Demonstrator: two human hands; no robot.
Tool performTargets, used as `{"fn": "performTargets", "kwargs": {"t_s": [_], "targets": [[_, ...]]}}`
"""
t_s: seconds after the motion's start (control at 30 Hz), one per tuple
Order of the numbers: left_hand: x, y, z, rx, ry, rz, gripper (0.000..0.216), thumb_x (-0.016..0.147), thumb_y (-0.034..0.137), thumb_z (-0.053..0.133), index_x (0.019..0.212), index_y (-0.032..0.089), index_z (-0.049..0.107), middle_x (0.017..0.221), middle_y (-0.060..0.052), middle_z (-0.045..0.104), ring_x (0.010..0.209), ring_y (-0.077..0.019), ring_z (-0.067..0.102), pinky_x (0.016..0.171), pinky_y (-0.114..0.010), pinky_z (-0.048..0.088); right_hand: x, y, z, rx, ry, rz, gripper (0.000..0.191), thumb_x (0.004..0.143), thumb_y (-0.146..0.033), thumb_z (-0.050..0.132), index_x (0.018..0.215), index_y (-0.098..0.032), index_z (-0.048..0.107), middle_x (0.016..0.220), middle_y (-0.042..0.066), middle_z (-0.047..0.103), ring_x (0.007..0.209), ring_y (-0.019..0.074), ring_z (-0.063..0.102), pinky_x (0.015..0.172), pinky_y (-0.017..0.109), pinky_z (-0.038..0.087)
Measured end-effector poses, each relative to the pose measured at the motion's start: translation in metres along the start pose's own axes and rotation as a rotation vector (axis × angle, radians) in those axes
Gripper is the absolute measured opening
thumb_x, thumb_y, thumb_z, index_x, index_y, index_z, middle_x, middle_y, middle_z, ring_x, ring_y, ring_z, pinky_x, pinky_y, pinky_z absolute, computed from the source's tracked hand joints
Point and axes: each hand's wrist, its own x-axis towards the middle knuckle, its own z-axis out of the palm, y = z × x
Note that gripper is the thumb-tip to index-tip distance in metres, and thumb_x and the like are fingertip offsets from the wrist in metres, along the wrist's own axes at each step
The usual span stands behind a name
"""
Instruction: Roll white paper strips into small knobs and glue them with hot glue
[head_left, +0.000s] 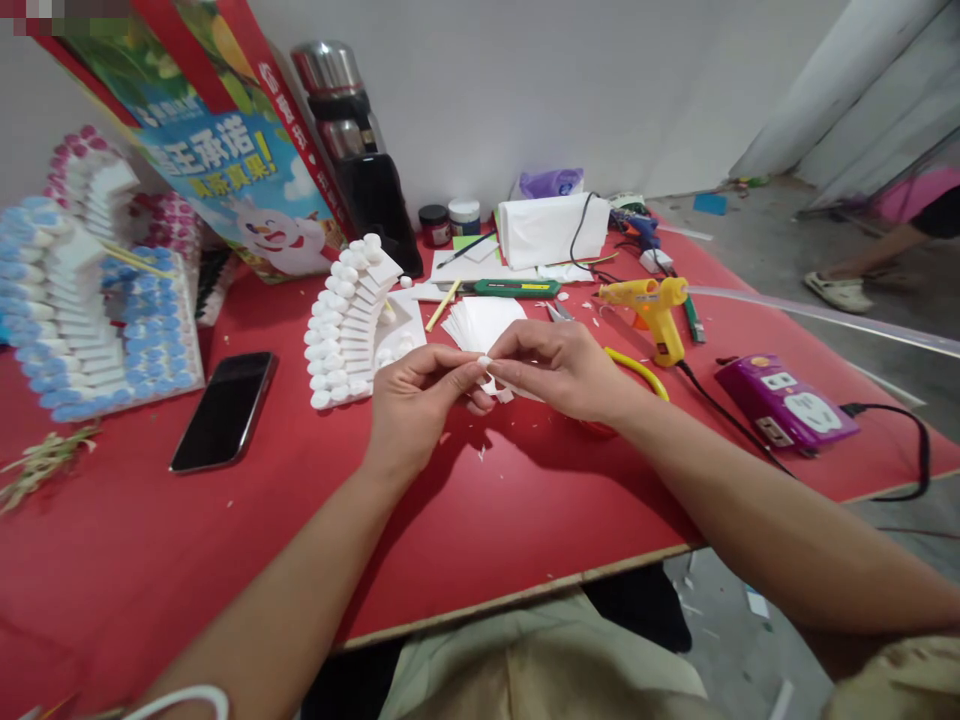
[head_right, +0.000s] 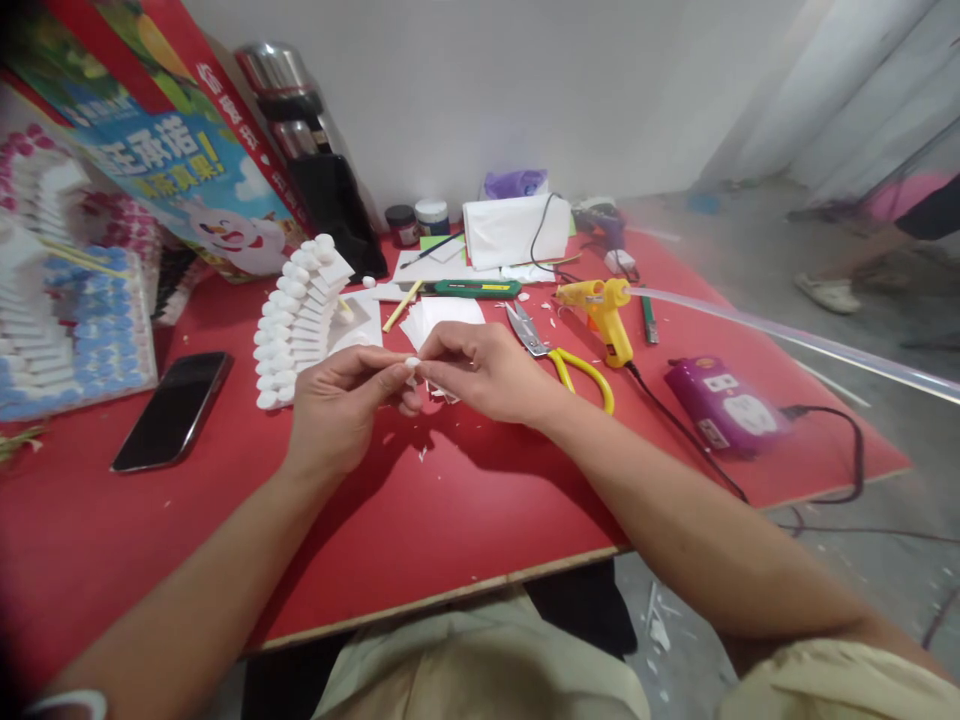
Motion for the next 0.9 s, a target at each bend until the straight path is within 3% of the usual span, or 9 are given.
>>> {"fn": "performTargets", "kwargs": {"t_s": [0.1,0.3,0.43,0.73,0.9], "targets": [[0.006,-0.004,-0.003,-0.148,-0.083,-0.092,0.017,0.079,0.026,0.084,0.094,0.019,0.081,0.067,-0.001,0.075,0.054,-0.0143,0.069,0.056,-0.026,0.06,0.002,0.001,-0.004,0.139,-0.063,-0.007,0.024,0.093,-0.041,0.068,0.088,-0.018,0.067,0.075,0.002,0.067,0.068,0.0144,0.06,0.066,0.03,0.048],[0.002,0.0,0.0,-0.002,0.004,0.017,0.014,0.081,0.027,0.083,0.092,0.019,0.083,0.072,-0.002,0.076,0.057,-0.0142,0.072,0.061,-0.027,0.063,0.004,0.005,0.004,0.214,0.024,0.123,0.032,0.086,-0.048,0.075,0.082,-0.018,0.065,0.069,0.001,0.066,0.062,0.0137,0.06,0.061,0.029,0.048],[0.0,0.005,0.003,0.038,0.027,0.018,0.013,0.083,0.027,0.08,0.09,0.016,0.08,0.068,-0.002,0.076,0.058,-0.0157,0.073,0.064,-0.027,0.064,0.005,0.003,0.006,0.214,0.062,0.179,0.034,0.082,-0.047,0.079,0.081,-0.017,0.064,0.067,0.001,0.067,0.06,0.0138,0.062,0.055,0.027,0.046],[-0.004,0.005,0.005,0.059,0.042,0.073,0.013,0.083,0.025,0.08,0.088,0.016,0.073,0.068,0.0,0.073,0.056,-0.0155,0.072,0.059,-0.026,0.062,-0.003,-0.003,0.008,-0.024,0.091,-0.052,0.016,0.09,-0.027,0.07,0.082,-0.013,0.068,0.069,0.003,0.069,0.059,0.0114,0.056,0.054,0.025,0.041],[0.005,0.001,-0.007,-0.026,-0.098,0.053,0.01,0.078,0.021,0.084,0.081,0.017,0.076,0.065,0.001,0.072,0.055,-0.0144,0.07,0.059,-0.025,0.06,-0.003,-0.006,0.004,-0.055,0.044,-0.104,0.016,0.092,-0.027,0.069,0.081,-0.015,0.07,0.072,0.003,0.071,0.06,0.0109,0.056,0.055,0.024,0.041]]}}
